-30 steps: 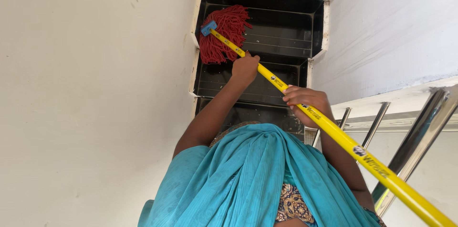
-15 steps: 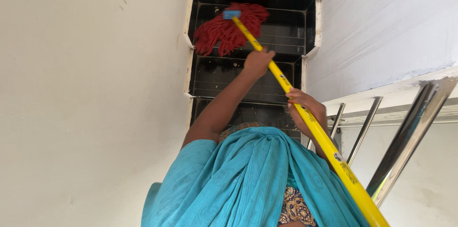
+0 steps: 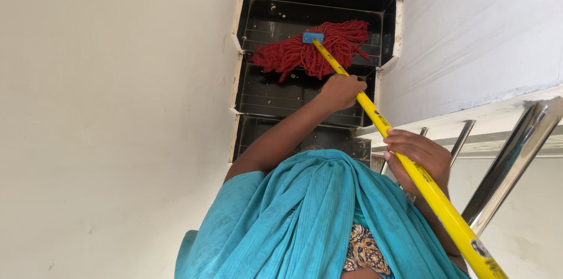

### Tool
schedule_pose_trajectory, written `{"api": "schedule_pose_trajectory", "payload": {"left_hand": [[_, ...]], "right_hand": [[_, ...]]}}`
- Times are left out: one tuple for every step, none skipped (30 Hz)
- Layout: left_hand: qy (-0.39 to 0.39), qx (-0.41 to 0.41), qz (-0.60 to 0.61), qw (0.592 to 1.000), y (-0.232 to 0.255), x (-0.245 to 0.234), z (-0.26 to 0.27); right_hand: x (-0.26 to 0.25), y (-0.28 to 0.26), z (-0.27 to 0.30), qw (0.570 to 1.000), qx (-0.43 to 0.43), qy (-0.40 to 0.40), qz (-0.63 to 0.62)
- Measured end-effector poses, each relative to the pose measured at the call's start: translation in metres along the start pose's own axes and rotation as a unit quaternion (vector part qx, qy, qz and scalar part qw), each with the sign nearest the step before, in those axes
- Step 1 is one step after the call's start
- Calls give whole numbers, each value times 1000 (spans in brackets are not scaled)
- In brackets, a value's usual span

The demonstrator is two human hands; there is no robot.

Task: The person mops black marble stairs using a red mop with a yellow handle, wiping the surface of the steps while moving downwards.

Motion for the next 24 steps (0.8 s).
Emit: {"api": "schedule_pose_trajectory", "payload": {"left_hand": [[-16, -4, -4, 1000, -9, -2, -2], [-32, -8, -8, 999, -17, -3, -5], [-29, -10, -8, 1000, -24, -3, -10], [-43, -14, -12, 999, -33, -2, -15], [-57, -18, -16, 998, -42, 0, -19], [-55, -18, -17, 998, -49, 4, -24], [-46, -28, -19, 998, -56, 9, -27], [-37, -39, -20, 998, -63, 16, -31], [-37, -38, -20, 998, -68, 25, -36], [-32, -73, -19, 997, -75, 34, -42], [-28, -106, -18, 994, -79, 45, -46], [-28, -104, -17, 994, -79, 56, -47], [15, -124, 30, 992, -78, 65, -48], [58, -143, 78, 985, -75, 69, -51], [59, -141, 79, 985, -66, 74, -53], [160, -124, 138, 970, -50, 72, -47], [258, -105, 196, 940, -31, 65, -40], [258, -96, 208, 938, -11, 61, -36], [256, -89, 221, 937, 9, 54, -30], [255, -88, 222, 937, 27, 45, -25], [269, -76, 251, 927, 45, 37, -18], [281, -64, 279, 916, 56, 28, -14], [279, -68, 280, 916, 59, 21, -14], [229, -84, 247, 938, 60, 19, -16]], "right_hand": [[7, 5, -4, 1000, -14, 6, -15], [13, 10, -6, 999, -28, 12, -31], [18, 15, -9, 999, -31, 11, -30], [24, 20, -12, 998, -21, 20, -49], [28, 25, -14, 997, -10, 30, -68], [30, 29, -16, 997, -13, 30, -68], [33, 33, -18, 997, 1, 6, -81], [37, 38, -18, 995, 14, -17, -95], [39, 42, -18, 995, 14, -17, -94], [43, 47, -17, 996, 14, -41, -83], [48, 51, -14, 995, 15, -66, -72], [53, 55, -11, 995, 15, -65, -70], [58, 59, -8, 997, 18, -58, -49], [60, 62, -4, 998, 20, -51, -29], [59, 64, 1, 998, 20, -50, -26], [57, 64, 7, 999, 33, -31, -5], [54, 65, 11, 999, 46, -11, 15], [51, 64, 12, 999, 44, -11, 18], [45, 61, 13, 998, 49, 42, -8], [40, 59, 13, 993, 53, 95, -33], [36, 55, 13, 993, 55, 94, -35], [28, 51, 14, 994, 47, 103, 8], [22, 45, 15, 992, 39, 110, 51], [19, 42, 14, 992, 42, 108, 50]]}}
Point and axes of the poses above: each hand's wrist, its own z-axis away from the middle knuckle, its own x-axis out of the palm, y = z × x, the point moved 3 cm from there along -z, towards the middle knuckle, and after that the axes turned 4 degrees about y, right-handed, at the moved point
